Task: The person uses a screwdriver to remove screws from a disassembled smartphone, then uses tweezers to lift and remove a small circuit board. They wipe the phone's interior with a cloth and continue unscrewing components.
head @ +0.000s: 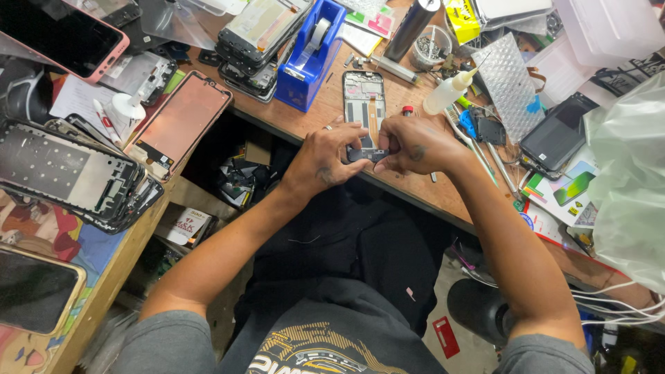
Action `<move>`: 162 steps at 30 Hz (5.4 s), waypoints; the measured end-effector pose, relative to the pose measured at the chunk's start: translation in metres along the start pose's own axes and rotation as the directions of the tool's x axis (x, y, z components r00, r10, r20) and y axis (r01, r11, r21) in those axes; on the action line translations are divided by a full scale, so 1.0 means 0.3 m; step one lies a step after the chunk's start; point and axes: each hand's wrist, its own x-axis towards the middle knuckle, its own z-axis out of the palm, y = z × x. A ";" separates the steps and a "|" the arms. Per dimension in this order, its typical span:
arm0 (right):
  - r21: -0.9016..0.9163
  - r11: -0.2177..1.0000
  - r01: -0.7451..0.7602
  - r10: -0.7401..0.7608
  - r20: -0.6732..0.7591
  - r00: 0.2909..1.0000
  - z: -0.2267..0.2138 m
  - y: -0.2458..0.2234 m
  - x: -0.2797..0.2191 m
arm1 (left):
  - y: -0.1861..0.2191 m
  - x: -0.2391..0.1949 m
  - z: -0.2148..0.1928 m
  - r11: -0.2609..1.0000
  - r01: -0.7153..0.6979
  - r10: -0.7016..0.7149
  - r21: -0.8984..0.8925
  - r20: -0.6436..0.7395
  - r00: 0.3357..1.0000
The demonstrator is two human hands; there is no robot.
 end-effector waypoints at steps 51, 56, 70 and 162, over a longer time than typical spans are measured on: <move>0.069 0.993 -0.096 0.096 -0.005 0.995 0.907 0.044 -0.318 | 0.058 -0.225 -0.078 0.922 0.010 -0.210 -0.388 -0.477 0.854; 0.396 0.913 0.096 0.026 -0.293 0.956 0.827 0.128 -0.289 | 0.027 -0.386 -0.071 0.924 0.260 -0.362 -0.281 -0.417 0.834; 0.952 0.272 0.141 0.206 -0.201 0.958 0.842 -0.215 0.003 | -0.182 -0.652 0.046 0.718 0.437 -0.624 -0.541 -0.224 0.748; -0.033 0.965 0.262 -0.238 -0.539 0.808 0.111 -0.056 -0.087 | 0.095 -0.077 0.028 0.999 0.024 -0.018 0.028 -0.206 0.978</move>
